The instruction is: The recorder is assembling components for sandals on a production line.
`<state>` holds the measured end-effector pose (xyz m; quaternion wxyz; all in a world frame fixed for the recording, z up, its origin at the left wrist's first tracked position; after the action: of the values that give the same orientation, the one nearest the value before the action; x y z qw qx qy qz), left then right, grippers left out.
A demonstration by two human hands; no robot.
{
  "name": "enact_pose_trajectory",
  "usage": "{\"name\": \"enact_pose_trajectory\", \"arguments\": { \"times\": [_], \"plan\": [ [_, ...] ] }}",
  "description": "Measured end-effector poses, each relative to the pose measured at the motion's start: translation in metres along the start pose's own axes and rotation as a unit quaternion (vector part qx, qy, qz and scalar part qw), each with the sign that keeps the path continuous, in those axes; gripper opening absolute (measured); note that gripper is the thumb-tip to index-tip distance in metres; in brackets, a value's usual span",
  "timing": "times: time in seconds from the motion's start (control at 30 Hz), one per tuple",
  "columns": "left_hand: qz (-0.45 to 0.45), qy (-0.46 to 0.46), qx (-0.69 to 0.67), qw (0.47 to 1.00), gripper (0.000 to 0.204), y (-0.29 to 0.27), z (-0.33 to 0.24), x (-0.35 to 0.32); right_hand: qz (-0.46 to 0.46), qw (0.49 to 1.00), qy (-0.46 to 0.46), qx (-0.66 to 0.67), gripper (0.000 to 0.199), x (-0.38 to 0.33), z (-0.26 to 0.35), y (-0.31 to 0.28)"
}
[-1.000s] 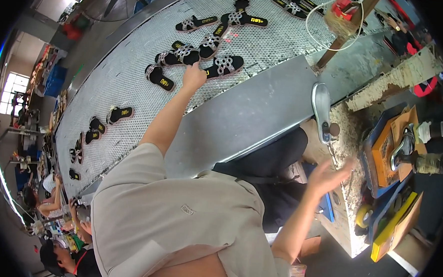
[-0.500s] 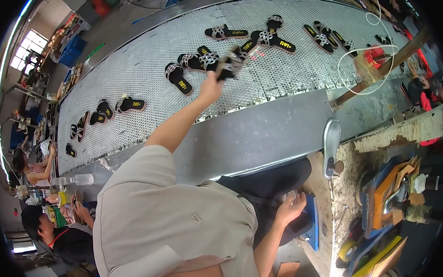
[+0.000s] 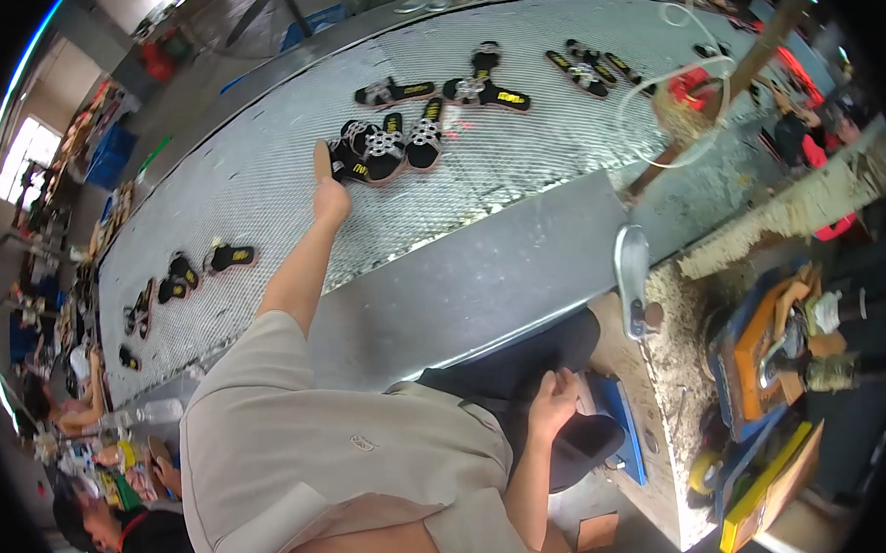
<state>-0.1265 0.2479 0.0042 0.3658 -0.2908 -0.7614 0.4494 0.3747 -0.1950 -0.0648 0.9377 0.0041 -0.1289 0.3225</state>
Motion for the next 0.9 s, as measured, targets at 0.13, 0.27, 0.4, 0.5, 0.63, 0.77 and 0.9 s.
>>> {"name": "enact_pose_trajectory", "arguments": {
  "times": [0.13,0.27,0.4,0.5,0.63,0.77,0.9],
  "plan": [
    [-0.008,0.124,-0.102,0.987,0.035,0.018,-0.135,0.011,-0.022,1.000,-0.003,0.003,0.041,0.022,0.029,-0.004],
    [-0.073,0.254,-0.020,0.964,0.032,0.031,-0.193,0.054,-0.070,0.995,-0.071,-0.013,0.043,0.067,0.037,-0.039],
    [-0.075,0.152,-0.142,0.975,0.036,-0.024,-0.289,0.026,-0.243,0.940,-0.184,-0.153,0.042,0.106,0.081,-0.126],
    [-0.222,0.169,-0.428,0.859,0.036,-0.069,-0.317,-0.053,-0.354,0.865,-0.276,-0.225,0.054,0.149,0.123,-0.191],
    [0.263,0.142,-0.667,0.682,0.036,-0.089,-0.332,-0.146,-0.418,0.818,-0.266,-0.294,0.071,0.223,0.171,-0.222],
    [0.454,0.102,-0.673,0.574,0.013,-0.082,-0.329,-0.277,-0.413,0.836,-0.167,-0.320,0.073,0.300,0.169,-0.213],
    [0.510,0.144,-0.670,0.520,0.010,-0.136,-0.317,-0.400,-0.450,0.827,-0.124,-0.313,0.061,0.320,0.154,-0.236]
  ]
}}
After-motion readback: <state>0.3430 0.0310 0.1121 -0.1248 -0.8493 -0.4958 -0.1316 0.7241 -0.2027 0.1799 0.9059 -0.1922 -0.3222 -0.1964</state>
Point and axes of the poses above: each hand's wrist, its own x-axis towards the middle knuckle, its own y-axis out of the palm, z = x × y, the point moved 3 cm from there along x, towards the middle knuckle, and after that the axes turned 15 degrees about x, right-handed, at the moved point
